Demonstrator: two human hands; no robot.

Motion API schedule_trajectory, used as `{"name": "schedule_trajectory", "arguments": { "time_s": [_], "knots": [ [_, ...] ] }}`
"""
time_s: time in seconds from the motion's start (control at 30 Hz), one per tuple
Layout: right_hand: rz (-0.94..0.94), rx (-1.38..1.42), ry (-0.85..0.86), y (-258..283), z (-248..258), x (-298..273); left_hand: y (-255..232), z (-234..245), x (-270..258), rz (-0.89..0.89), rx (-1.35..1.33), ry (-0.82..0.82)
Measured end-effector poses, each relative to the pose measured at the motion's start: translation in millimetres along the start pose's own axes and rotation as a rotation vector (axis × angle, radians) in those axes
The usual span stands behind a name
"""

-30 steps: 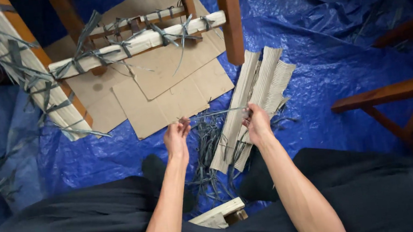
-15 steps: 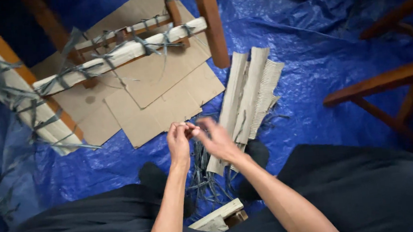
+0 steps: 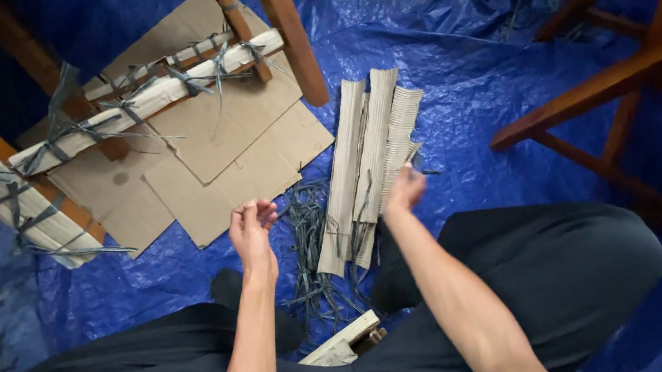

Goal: Wrapping wooden chair legs and frame with cardboard and plastic strips for protection.

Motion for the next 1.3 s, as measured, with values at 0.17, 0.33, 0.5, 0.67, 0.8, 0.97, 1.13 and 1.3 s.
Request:
{"name": "schedule_trajectory", "arguments": {
  "time_s": [0.17,0.33,0.5,0.67,0.8,0.97,1.13,1.3],
  "knots": [
    [-0.263,-0.278,0.065,-20,27,-18,-5,-17,-30,-0.002,0.054,0.061],
    [-0.146,-0.467,0.189,-25,19,-31,-11,-29,-63,-0.002,0.157,0.078],
    [0.012,-0.478,-0.142,6,27,-29,-35,-49,-99,-0.047,0.165,0.097],
    [0.142,-0.448,-0.168,95,36,-75,-65,-70,-135,-0.155,0.212,0.167],
    [0.069,-0.454,0.153,105,15,-70,-86,-72,-157,-0.119,0.308,0.213],
    [0.111,-0.522,0.293,71,-6,-16,-207,-111,-155,-0.273,0.736,0.386],
    [0.002,-0.628,0.376,97,-25,24,-277,-177,-85,-0.582,1.143,0.433],
    [-0.160,-0.786,0.464,62,-49,90,-237,-222,13,-0.567,1.102,0.730]
  ]
}}
Point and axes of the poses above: each hand's wrist, its own x-axis towards the middle knuckle, its own z-axis out of the back of the hand, y = z × x, the point moved 2 cm from there along x, towards the middle knuckle, and after that the axes turned 15 degrees about y, right-handed, at the moved point
